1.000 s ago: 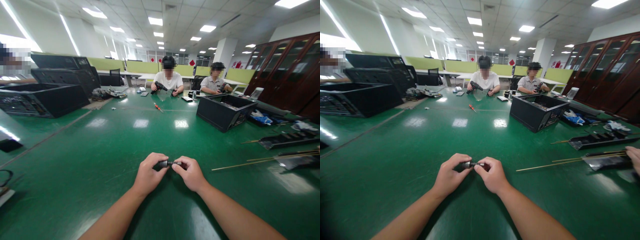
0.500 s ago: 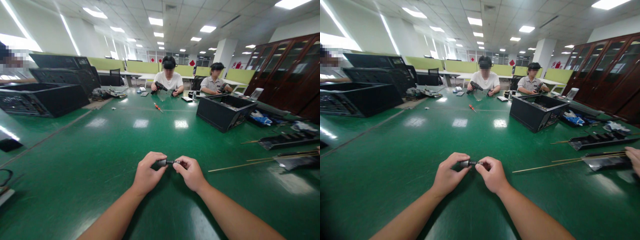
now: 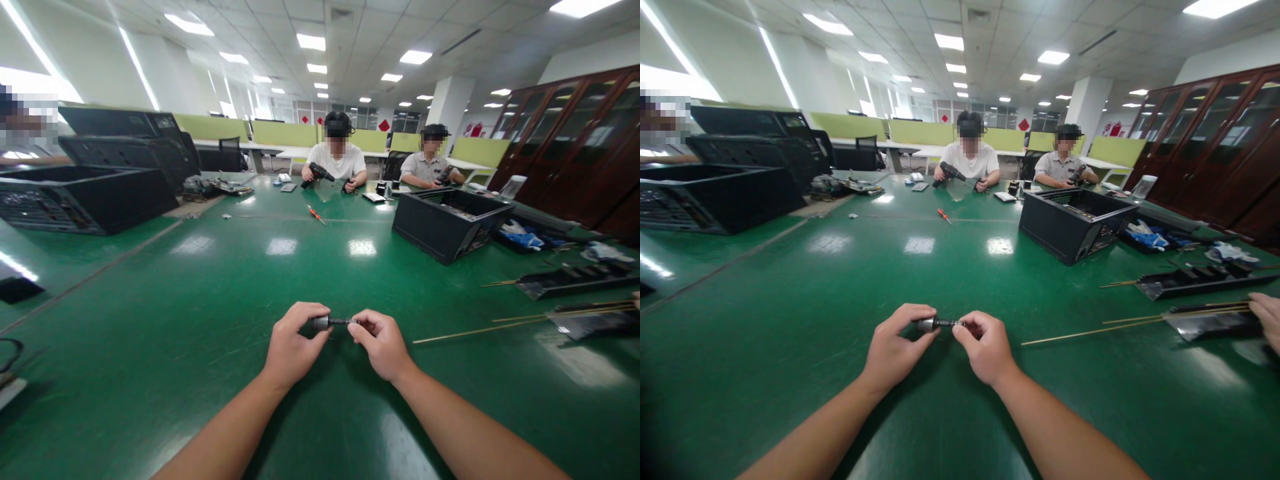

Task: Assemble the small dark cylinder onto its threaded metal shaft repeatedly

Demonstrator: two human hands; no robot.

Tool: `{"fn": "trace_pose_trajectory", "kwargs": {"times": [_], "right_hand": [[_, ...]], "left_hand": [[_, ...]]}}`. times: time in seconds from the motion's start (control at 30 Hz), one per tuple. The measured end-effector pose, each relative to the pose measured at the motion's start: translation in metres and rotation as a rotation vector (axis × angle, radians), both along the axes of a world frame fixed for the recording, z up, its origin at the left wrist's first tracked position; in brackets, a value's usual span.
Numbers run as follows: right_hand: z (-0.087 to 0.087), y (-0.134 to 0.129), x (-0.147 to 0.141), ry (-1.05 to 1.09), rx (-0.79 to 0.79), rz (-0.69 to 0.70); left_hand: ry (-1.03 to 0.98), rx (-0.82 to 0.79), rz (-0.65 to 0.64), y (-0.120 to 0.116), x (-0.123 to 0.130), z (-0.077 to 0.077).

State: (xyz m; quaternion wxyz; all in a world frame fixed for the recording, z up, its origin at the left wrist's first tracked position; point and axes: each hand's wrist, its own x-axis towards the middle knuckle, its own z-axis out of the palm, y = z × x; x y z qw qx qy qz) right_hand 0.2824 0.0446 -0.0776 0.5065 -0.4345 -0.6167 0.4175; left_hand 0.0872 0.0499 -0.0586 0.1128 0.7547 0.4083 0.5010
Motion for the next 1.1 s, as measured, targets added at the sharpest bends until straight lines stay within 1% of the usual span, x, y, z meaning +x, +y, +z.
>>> {"fn": "trace_pose_trajectory", "kwargs": {"times": [0.43,1.1], "right_hand": [[-0.0016,0.0001,0.0002,0.012,0.006,-0.028],[-0.0006,0.0006,0.0000,0.060,0.011,-0.064]], "left_hand": [[-0.012,0.009,-0.003,0.0006,-0.0002,0.0010],[-0.023,-0.026,0.070,0.0002,-0.0017,0.0021]]}}
